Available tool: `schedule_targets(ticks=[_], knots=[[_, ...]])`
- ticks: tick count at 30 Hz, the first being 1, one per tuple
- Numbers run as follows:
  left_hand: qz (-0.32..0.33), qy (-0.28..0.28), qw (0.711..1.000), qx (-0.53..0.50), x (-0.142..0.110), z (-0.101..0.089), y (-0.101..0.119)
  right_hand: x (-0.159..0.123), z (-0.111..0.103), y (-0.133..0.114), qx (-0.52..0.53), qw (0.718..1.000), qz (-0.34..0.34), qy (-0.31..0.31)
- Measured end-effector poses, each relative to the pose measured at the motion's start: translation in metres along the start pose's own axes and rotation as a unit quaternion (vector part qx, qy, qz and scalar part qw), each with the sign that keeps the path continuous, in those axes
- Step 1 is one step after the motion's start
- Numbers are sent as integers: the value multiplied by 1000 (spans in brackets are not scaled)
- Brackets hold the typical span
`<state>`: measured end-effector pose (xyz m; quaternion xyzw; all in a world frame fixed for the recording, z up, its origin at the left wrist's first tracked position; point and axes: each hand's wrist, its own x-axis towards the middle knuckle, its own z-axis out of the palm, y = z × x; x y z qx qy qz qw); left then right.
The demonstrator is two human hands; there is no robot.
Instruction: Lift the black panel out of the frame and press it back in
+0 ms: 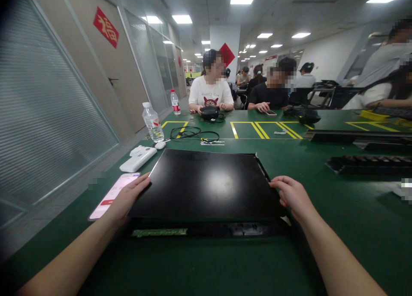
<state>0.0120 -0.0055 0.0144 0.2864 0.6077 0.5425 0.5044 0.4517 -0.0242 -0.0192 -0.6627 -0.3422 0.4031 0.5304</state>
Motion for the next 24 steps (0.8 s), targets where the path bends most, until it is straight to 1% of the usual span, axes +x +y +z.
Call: schedule_targets(ticks=[3, 8, 11, 15, 17, 20, 24], knots=[[-12, -3, 1000, 0, 0, 0, 1, 3, -2, 3, -8, 1000, -4, 0], [-10, -9, 1000, 4, 1, -2, 0, 9, -8, 8, -27, 999, -6, -24], [-16, -29, 999, -2, 0, -2, 0, 11, -9, 10, -38, 999, -12, -16], [-20, -37, 999, -21, 0, -2, 2, 12, -8, 12, -51, 998, -23, -10], [-26, -56, 998, -28, 1, -2, 1, 13, -8, 14, -57, 998, -27, -10], [-36, -80, 996, -14, 2, -2, 1, 15, -8, 15, -60, 998, -32, -4], [-43, -88, 995, 4, -1, -1, 2, 14, -9, 14, -73, 996, -41, 2]])
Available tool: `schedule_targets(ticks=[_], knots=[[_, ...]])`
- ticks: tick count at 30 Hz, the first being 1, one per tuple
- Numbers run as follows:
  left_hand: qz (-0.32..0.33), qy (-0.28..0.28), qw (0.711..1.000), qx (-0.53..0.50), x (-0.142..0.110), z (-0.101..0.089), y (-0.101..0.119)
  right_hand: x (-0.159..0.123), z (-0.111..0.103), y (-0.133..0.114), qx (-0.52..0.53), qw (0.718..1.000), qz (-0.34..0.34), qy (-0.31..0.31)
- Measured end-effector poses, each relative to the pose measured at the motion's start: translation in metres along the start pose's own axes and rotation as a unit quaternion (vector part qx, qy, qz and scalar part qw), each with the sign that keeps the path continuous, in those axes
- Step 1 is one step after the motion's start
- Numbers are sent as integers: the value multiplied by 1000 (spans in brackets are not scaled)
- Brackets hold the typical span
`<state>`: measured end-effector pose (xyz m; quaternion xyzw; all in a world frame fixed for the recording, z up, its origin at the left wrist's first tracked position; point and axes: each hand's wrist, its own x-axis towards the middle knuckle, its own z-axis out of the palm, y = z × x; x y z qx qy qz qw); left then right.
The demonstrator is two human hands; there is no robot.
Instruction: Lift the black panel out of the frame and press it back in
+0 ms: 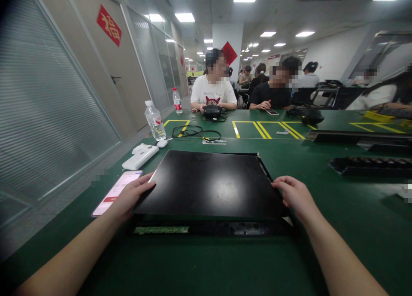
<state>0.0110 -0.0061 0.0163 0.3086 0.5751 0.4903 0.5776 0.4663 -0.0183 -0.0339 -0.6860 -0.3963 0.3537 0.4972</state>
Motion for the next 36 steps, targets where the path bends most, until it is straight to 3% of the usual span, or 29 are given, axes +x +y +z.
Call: schedule_targets(ticks=[8, 21, 28, 36], knots=[[7, 8, 1000, 9, -2, 2, 0, -12, 6, -15, -53, 998, 23, 12], [39, 21, 999, 21, 8, -3, -13, -7, 3, -7, -144, 990, -6, -1], [34, 21, 999, 22, 5, 0, -12, 0, 0, 3, -195, 976, -93, 4], [27, 28, 999, 37, 0, 4, -6, -4, 2, -4, -298, 951, -79, 7]])
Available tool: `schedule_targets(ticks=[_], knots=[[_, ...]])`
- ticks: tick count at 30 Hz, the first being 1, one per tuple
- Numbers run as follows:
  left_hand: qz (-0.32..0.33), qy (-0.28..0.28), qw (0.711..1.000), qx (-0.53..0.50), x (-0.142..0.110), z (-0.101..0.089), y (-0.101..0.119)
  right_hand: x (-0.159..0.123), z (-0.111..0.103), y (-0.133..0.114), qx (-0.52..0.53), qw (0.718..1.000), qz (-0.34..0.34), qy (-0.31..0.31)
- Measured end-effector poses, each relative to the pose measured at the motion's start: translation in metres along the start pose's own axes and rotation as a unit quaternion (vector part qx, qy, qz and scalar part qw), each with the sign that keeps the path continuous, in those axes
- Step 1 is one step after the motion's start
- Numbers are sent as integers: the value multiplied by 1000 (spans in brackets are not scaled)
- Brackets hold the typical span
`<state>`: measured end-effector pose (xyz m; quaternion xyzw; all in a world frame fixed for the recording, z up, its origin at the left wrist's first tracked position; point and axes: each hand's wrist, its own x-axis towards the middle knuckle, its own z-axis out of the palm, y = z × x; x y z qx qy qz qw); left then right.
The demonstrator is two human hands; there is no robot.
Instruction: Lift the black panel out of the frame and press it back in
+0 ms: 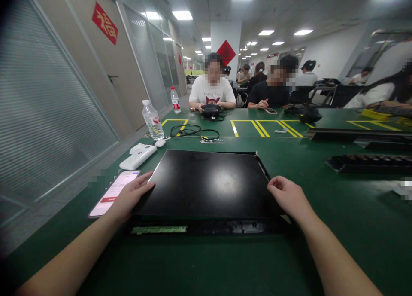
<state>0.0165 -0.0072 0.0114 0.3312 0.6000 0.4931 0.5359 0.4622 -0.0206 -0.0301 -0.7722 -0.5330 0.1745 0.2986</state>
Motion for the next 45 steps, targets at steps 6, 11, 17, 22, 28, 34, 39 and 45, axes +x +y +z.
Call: schedule_targets(ticks=[6, 11, 17, 22, 28, 34, 39, 45], knots=[[7, 0, 1000, 9, -1, -1, 0, -1, -1, -1, -28, 999, -31, 3], [23, -12, 1000, 7, 3, -5, -5, -3, 0, -1, -31, 998, -47, 5], [31, -12, 999, 17, 5, -6, -8, -6, -2, -9, -28, 999, -30, -14], [36, -8, 999, 13, 7, -7, -10, -9, -3, -15, -42, 999, -7, -28], [40, 7, 999, -4, 10, -7, -14, -9, -3, -14, -40, 999, -27, -20], [33, 3, 999, -9, 10, -7, -14, -7, -4, -12, -42, 999, -17, -28], [35, 13, 999, -1, 10, -7, -14, -6, -2, -10, -62, 997, -37, -24], [38, 16, 999, 11, 9, -7, -14, -7, -2, -13, -75, 996, -32, -30]])
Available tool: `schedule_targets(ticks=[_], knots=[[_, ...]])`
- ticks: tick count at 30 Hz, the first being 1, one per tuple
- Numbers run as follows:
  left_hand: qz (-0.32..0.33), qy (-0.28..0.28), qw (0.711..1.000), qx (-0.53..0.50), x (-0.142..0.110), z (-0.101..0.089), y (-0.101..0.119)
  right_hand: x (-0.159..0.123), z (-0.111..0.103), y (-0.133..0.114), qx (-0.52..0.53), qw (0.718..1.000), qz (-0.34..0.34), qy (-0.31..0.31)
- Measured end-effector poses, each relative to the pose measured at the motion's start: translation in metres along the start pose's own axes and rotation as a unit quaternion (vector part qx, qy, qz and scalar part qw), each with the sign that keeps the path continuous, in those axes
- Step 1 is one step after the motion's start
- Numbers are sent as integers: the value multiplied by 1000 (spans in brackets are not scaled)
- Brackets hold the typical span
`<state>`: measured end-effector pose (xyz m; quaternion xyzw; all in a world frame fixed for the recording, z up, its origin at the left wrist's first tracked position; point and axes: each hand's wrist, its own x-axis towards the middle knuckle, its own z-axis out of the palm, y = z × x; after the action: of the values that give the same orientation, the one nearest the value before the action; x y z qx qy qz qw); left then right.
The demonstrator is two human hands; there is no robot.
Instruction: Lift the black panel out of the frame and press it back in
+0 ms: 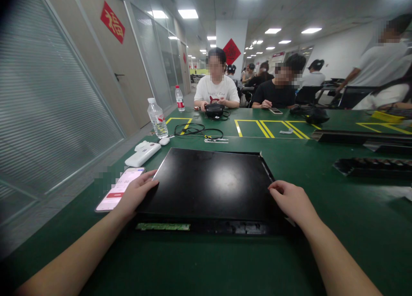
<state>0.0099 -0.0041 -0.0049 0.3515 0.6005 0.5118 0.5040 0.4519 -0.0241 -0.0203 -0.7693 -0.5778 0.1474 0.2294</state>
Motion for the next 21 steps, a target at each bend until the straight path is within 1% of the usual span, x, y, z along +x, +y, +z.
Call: schedule_targets(ticks=[10, 15, 21], knots=[[-14, 10, 1000, -1, -2, 3, 4, 1, 0, 3, 30, 999, -1, 10], [-18, -5, 1000, -8, -2, 2, 4, 1, -1, 3, 42, 999, 27, 3], [-17, -15, 1000, -4, -1, 2, 3, 1, -2, 2, 43, 999, 24, 5]])
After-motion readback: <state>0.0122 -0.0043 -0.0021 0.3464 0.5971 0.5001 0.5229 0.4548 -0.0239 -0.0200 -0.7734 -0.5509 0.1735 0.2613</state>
